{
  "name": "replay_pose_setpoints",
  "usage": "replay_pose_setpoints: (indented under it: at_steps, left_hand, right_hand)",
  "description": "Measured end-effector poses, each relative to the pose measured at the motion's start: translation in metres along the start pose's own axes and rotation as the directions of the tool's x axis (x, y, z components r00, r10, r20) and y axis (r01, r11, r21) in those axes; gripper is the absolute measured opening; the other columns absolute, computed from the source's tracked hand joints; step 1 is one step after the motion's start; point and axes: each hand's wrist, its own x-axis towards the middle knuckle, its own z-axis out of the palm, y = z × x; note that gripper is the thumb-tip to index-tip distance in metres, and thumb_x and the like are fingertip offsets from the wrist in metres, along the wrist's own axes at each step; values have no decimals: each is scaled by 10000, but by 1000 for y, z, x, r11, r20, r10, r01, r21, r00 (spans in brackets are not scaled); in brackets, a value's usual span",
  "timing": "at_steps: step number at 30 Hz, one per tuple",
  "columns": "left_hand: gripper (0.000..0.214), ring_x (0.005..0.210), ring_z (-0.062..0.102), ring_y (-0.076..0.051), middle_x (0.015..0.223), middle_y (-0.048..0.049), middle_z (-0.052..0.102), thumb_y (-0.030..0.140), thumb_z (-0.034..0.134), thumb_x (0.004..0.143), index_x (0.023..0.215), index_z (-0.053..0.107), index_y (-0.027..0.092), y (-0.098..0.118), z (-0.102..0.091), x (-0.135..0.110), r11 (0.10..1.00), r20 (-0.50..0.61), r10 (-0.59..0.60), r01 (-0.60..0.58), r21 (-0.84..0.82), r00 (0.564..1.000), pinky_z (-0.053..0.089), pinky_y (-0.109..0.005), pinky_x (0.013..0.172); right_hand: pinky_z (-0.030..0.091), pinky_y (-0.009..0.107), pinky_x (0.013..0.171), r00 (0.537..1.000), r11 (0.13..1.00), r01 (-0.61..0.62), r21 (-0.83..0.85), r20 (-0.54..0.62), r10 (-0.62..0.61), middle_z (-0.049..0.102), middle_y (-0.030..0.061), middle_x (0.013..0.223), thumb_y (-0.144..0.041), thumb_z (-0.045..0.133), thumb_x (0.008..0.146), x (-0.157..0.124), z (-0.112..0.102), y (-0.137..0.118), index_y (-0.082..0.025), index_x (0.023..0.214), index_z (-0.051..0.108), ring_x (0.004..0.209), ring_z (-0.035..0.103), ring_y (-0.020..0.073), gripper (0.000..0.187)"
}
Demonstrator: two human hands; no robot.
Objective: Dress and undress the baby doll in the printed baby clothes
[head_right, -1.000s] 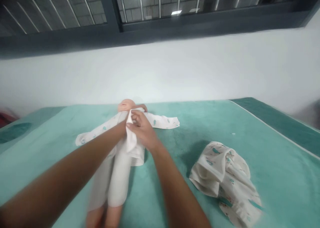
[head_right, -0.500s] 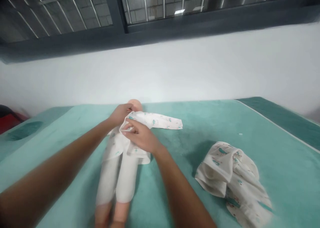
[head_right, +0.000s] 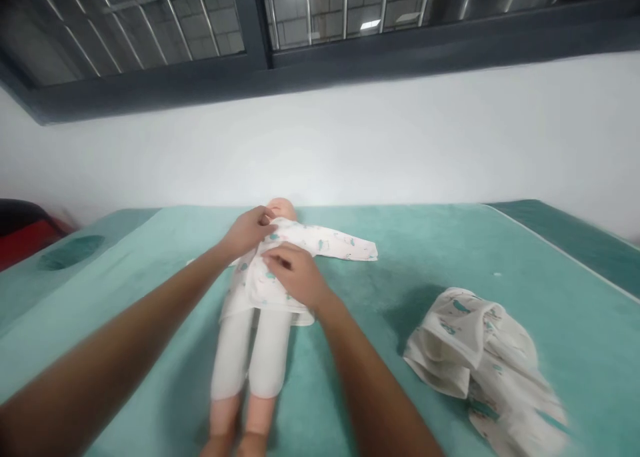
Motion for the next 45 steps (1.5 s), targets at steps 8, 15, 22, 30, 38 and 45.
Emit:
replay_pose_setpoints:
  at_steps: [8, 15, 22, 30, 38, 45]
  left_hand:
    - [178, 827, 577, -185, 929, -34, 624, 258, 511, 865, 1022, 576, 206, -32, 13, -43, 1000, -234, -19, 24, 15, 972, 435, -322, 763]
    - [222, 974, 542, -224, 1027, -54, 596, 325, 548, 901, 1092, 566, 213, -51, 25, -138, 986, -172, 167, -161, 48, 971, 446, -378, 854]
    - [182, 952, 502, -224, 1045, -55, 585, 174, 533, 905, 1078, 571, 212, -62, 29, -164, 946, -165, 308, -284, 155, 937, 443, -378, 819]
    - [139, 878, 531, -190, 933, -53, 600, 102, 506, 921, 1001, 575, 192, -86, 38, -176, 903, -373, 418, -423, 73, 828, 442, -340, 771]
    - [106, 798, 562, -168, 839, -31, 619, 226, 528, 927, 929, 627, 186, -91, 33, -184, 928, -404, 290, -358, -104, 868, 438, -298, 737]
    - [352, 624, 483, -137, 658, 21, 567, 455, 455, 941, 758, 595, 189, -89, 24, -188, 919, -144, -87, 24, -393, 986, 365, -245, 590]
  right_hand:
    - [390, 276, 691, 828, 750, -556, -358, -322, 460, 677, 43, 713, -403, 444, 917, 5, -37, 49, -197, 683, 638, 745, 601, 181, 367]
    - [331, 295, 671, 784, 650, -618, -442, -410, 467, 690, 91, 833, -432, 431, 915, 5, -38, 58, -210, 728, 624, 814, 580, 220, 349]
    - [335, 285, 644, 809, 700, -575, -424, -422, 409, 608, 18, 733, -461, 433, 908, 2, -28, 53, -224, 763, 523, 714, 515, 187, 292]
    - [345, 270, 604, 925, 898, -374, -233, -167, 342, 467, -38, 645, -516, 454, 933, -55, 4, 10, -213, 719, 466, 626, 437, 140, 371]
    - [423, 281, 660, 944, 853, -293, -432, 11, 330, 549, -2, 738, -410, 397, 989, -136, -11, -21, -210, 733, 487, 691, 516, 151, 336]
    - [343, 567, 1045, 943, 218, -329, -919, -308, 124, 553, 156, 1350, -435, 488, 884, -204, -115, -16, -221, 1169, 578, 1296, 444, 371, 368]
